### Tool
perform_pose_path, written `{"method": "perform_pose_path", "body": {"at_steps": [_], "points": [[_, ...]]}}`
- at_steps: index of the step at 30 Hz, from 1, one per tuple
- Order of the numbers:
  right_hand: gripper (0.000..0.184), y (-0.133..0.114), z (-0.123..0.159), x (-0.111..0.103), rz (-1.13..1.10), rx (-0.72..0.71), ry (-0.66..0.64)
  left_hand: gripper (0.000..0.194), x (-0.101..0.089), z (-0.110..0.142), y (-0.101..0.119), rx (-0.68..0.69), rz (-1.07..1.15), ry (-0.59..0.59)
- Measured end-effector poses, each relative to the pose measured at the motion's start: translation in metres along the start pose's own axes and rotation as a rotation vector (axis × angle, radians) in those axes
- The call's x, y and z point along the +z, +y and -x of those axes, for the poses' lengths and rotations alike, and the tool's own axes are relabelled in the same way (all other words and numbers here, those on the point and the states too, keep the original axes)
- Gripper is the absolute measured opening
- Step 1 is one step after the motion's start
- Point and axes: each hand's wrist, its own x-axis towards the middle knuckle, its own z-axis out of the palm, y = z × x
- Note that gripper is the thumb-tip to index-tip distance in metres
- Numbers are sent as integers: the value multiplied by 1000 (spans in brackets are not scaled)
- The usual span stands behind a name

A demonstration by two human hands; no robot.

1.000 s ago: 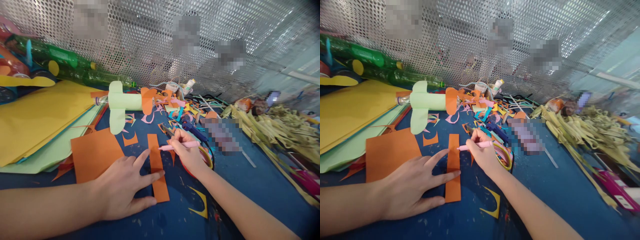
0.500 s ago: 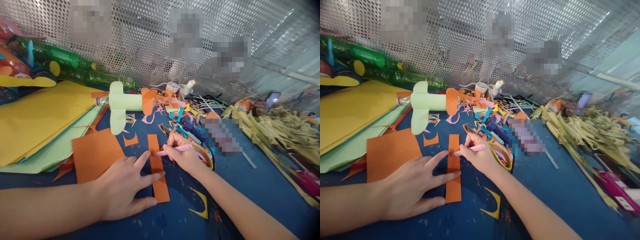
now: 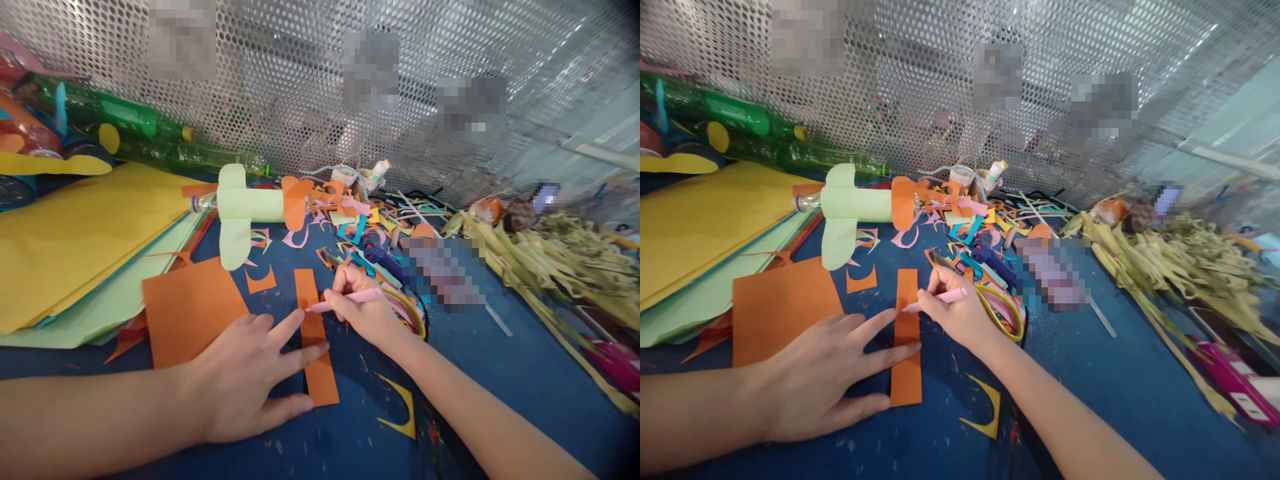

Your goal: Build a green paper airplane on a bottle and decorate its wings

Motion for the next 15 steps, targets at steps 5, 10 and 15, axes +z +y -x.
{"method": "perform_pose_path", "body": {"at_steps": [5,10,15], "points": [[24,-2,0,0,44,0,20,51,0,0,-1,27,-30,8],[24,2,-1,0,42,9,15,53,-1,0,0,49,-52,-2],[24,3,0,1,-14,-10,7,54,-2,0,0,53,-52,-24]]}}
